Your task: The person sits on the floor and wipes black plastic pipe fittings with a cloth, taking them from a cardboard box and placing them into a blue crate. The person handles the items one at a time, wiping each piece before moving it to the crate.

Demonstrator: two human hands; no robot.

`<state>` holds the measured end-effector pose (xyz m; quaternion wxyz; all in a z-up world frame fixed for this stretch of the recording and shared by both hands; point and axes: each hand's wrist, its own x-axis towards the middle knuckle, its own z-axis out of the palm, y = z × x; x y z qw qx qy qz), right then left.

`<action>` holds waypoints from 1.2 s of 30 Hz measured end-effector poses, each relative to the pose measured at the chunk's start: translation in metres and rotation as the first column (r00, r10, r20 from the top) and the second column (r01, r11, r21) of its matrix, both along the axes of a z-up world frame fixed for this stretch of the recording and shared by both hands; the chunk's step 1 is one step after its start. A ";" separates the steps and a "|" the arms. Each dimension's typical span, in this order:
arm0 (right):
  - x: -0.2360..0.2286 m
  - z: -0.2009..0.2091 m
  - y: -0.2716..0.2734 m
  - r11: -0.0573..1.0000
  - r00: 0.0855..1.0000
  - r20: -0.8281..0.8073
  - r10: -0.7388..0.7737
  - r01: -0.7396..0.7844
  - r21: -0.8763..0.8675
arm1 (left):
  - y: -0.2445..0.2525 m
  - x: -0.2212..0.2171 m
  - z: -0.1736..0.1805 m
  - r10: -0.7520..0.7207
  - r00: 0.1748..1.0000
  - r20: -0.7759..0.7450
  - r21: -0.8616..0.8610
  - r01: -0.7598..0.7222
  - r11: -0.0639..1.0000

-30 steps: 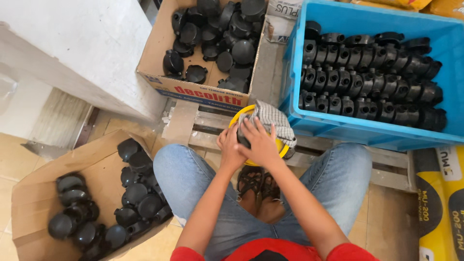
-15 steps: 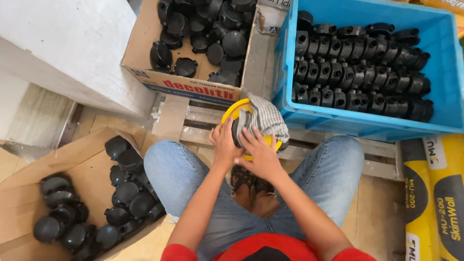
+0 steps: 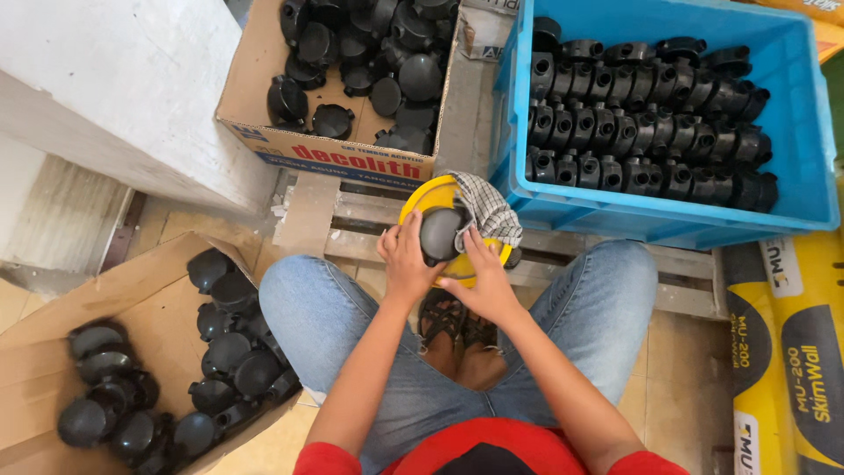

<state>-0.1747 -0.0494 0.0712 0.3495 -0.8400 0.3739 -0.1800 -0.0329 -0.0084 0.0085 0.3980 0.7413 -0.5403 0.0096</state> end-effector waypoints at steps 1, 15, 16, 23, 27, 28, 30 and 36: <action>-0.003 -0.008 -0.003 1.000 1.000 0.001 0.000 0.000 -0.001 | 0.000 0.000 -0.002 0.000 1.000 0.001 -0.001 0.000 1.000; 0.014 0.005 -0.029 0.970 0.950 0.288 0.125 -0.056 -0.236 | 0.000 -0.005 -0.020 0.106 0.882 0.460 -0.258 0.019 0.966; 0.010 -0.006 -0.033 0.970 0.949 0.289 0.125 -0.056 -0.237 | 0.001 -0.005 -0.018 0.106 0.881 0.461 -0.259 0.019 0.966; -0.006 -0.027 -0.031 0.971 0.924 0.372 -0.091 -0.001 0.240 | 0.005 -0.007 -0.013 0.064 0.888 0.456 -0.257 0.062 0.964; 0.009 0.014 -0.033 0.992 0.885 0.455 0.095 -0.120 0.027 | 0.002 -0.008 -0.012 0.057 0.883 0.465 -0.268 0.078 0.960; 0.010 0.013 -0.036 0.993 0.884 0.458 0.090 -0.117 0.030 | 0.002 -0.008 -0.008 0.053 0.882 0.468 -0.265 0.083 0.961; 0.010 0.013 -0.041 0.995 0.933 0.348 0.094 -0.101 0.002 | 0.002 -0.008 -0.001 0.106 0.879 0.464 -0.280 0.032 0.960; -0.008 -0.040 -0.045 0.950 0.935 0.350 -0.061 -0.053 0.308 | 0.005 -0.007 -0.002 0.084 0.898 0.431 -0.262 0.036 0.964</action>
